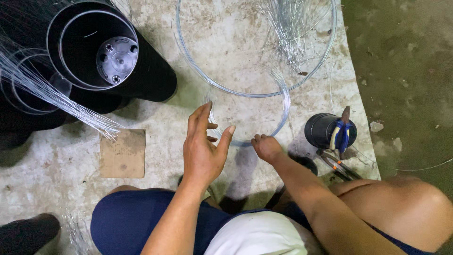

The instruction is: The person sits on the floor and assembles a circular wire frame by inserting thin metal wires into a larger ring. They use pliers to cut the wires and secure them into the frame, repeating the process for multiple wires.

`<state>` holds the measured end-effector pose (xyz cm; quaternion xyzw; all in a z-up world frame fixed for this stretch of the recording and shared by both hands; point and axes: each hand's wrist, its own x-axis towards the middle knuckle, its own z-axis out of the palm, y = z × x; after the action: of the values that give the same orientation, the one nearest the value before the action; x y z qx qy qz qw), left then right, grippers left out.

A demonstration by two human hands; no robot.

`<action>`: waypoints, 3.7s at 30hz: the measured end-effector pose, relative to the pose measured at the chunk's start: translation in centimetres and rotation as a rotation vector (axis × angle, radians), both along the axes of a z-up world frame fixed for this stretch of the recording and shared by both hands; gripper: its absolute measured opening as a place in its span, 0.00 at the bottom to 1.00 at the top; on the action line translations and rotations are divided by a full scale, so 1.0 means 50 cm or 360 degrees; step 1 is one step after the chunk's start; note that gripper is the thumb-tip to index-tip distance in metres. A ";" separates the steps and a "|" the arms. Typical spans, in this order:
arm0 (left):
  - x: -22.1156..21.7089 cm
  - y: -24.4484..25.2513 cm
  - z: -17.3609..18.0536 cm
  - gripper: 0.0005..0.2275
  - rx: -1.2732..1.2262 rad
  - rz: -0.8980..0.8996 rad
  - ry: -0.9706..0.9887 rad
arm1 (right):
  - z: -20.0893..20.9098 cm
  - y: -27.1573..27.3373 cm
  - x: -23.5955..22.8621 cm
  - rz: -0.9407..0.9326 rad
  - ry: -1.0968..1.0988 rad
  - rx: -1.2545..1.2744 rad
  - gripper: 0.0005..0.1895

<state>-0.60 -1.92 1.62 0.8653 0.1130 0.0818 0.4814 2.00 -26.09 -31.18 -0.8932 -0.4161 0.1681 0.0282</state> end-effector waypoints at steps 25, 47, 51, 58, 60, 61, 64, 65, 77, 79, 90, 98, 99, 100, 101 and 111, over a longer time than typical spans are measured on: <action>-0.041 -0.027 0.029 0.23 0.0103 -0.0106 0.0100 | 0.040 -0.050 0.045 -0.0038 0.0110 0.0059 0.09; -0.148 -0.061 0.062 0.21 -0.0611 0.0338 0.0515 | 0.241 0.067 0.059 -0.0202 -0.0149 0.0932 0.05; -0.165 -0.075 0.010 0.29 -0.1006 0.0586 0.0365 | 0.346 0.090 0.046 -0.0216 -0.0275 0.1017 0.07; -0.160 -0.074 -0.058 0.37 -0.1683 0.1132 0.0587 | 0.545 0.075 -0.017 0.0179 -0.0364 0.1121 0.12; -0.152 -0.061 -0.058 0.34 -0.1850 0.1160 0.0400 | 0.593 0.058 -0.033 0.0320 -0.0394 0.1072 0.13; -0.146 -0.050 -0.056 0.32 -0.1894 0.1153 0.0266 | 0.614 0.049 -0.036 0.0337 -0.0408 0.1073 0.13; -0.137 -0.033 -0.045 0.28 -0.1868 0.1190 -0.0075 | 0.661 0.027 -0.042 0.0397 -0.0431 0.1088 0.14; -0.134 -0.028 -0.040 0.27 -0.1833 0.1205 -0.0176 | 0.674 0.022 -0.045 0.0405 -0.0436 0.1093 0.15; -0.115 0.009 0.005 0.16 -0.1690 0.1064 -0.0509 | 0.678 -0.029 -0.068 -0.0545 -0.0285 0.1465 0.07; -0.118 -0.012 0.001 0.16 -0.1609 0.1081 -0.0441 | 0.661 -0.029 -0.061 -0.0786 -0.0148 0.1655 0.09; -0.118 -0.028 -0.007 0.18 -0.1688 0.1081 -0.0332 | 0.643 -0.070 0.009 -0.1299 0.0683 0.2175 0.22; -0.091 -0.044 0.032 0.13 -0.0935 0.0887 -0.0717 | 0.705 -0.069 -0.036 -0.1213 0.0409 0.2000 0.22; -0.085 -0.048 0.034 0.13 -0.0950 0.0851 -0.0668 | 0.711 -0.064 -0.046 -0.1137 0.0319 0.1974 0.22; -0.080 -0.053 0.035 0.13 -0.0966 0.0813 -0.0614 | 0.716 -0.060 -0.054 -0.1069 0.0321 0.1954 0.22; -0.074 -0.058 0.037 0.13 -0.0981 0.0775 -0.0560 | 0.719 -0.057 -0.063 -0.1001 0.0323 0.1934 0.22; -0.046 -0.085 0.034 0.16 -0.1277 0.0277 -0.0567 | 0.629 0.007 -0.071 -0.1038 0.0932 0.1608 0.20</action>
<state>-2.90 -6.15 3.30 0.5696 0.1236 0.2194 0.7823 -1.54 -25.75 0.25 -0.7677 -0.1275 0.1709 0.6043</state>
